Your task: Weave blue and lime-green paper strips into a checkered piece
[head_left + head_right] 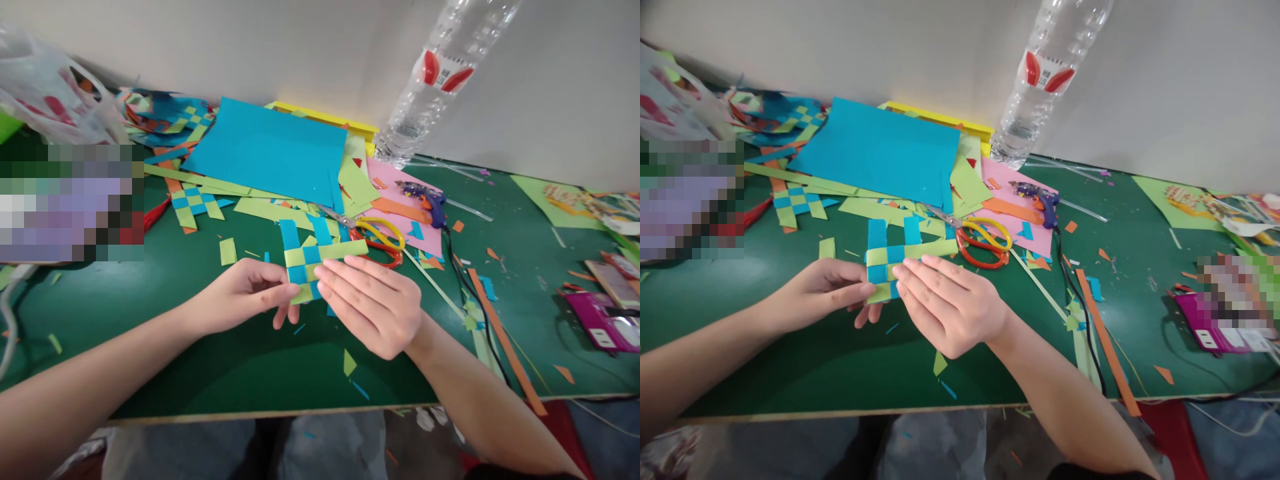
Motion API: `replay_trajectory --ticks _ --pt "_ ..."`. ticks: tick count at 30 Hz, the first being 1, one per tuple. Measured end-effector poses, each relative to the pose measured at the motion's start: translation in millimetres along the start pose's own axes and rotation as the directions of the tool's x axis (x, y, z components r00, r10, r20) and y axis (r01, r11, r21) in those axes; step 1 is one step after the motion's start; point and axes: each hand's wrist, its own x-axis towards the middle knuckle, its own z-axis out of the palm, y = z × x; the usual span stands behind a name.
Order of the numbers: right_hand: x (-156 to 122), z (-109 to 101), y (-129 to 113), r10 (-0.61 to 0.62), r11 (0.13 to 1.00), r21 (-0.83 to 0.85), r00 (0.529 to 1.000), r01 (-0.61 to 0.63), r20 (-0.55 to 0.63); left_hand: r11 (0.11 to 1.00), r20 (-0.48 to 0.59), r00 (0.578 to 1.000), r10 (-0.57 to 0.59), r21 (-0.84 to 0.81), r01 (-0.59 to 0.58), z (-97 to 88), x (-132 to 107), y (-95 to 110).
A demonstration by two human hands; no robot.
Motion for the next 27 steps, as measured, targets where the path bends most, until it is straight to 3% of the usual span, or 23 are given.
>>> replay_trajectory --ticks 4,8,11,13,17,20,24,27 --pt "-1.6 5.5 3.2 0.037 0.999 0.006 0.999 -0.037 0.004 0.999 -0.045 0.999 -0.007 0.052 0.009 -2.6 2.9 -1.1" --pt "-6.1 13.8 8.4 0.237 0.969 0.071 0.971 -0.238 0.017 0.986 -0.149 0.988 0.035 0.168 -0.010 -9.2 2.6 -2.3" --pt "-9.5 18.1 13.7 0.452 0.882 0.155 0.892 -0.445 -0.010 0.963 -0.266 0.957 0.114 0.266 -0.040 -14.5 1.1 -3.3" --pt "-11.8 20.0 18.0 0.588 0.791 0.227 0.809 -0.568 -0.023 0.955 -0.351 0.922 0.163 0.291 -0.058 -17.0 0.3 -4.1" --pt "-18.1 24.7 26.2 0.803 0.517 0.498 0.596 -0.696 0.000 0.957 -0.406 0.893 0.194 0.279 -0.081 -19.4 -0.7 -4.7" --pt "-21.9 27.4 30.3 0.869 0.255 0.652 0.465 -0.714 0.169 0.951 -0.342 0.917 0.207 0.290 -0.106 -20.2 -2.4 -4.0" --pt "-19.7 26.1 31.8 0.791 -0.153 0.645 0.299 -0.748 0.534 0.936 -0.214 0.954 0.211 0.327 -0.133 -20.2 -5.7 -4.3" --pt "-14.5 25.1 28.4 0.646 -0.396 0.569 0.222 -0.721 0.730 0.931 -0.159 0.965 0.207 0.335 -0.145 -19.9 -6.9 -5.3"
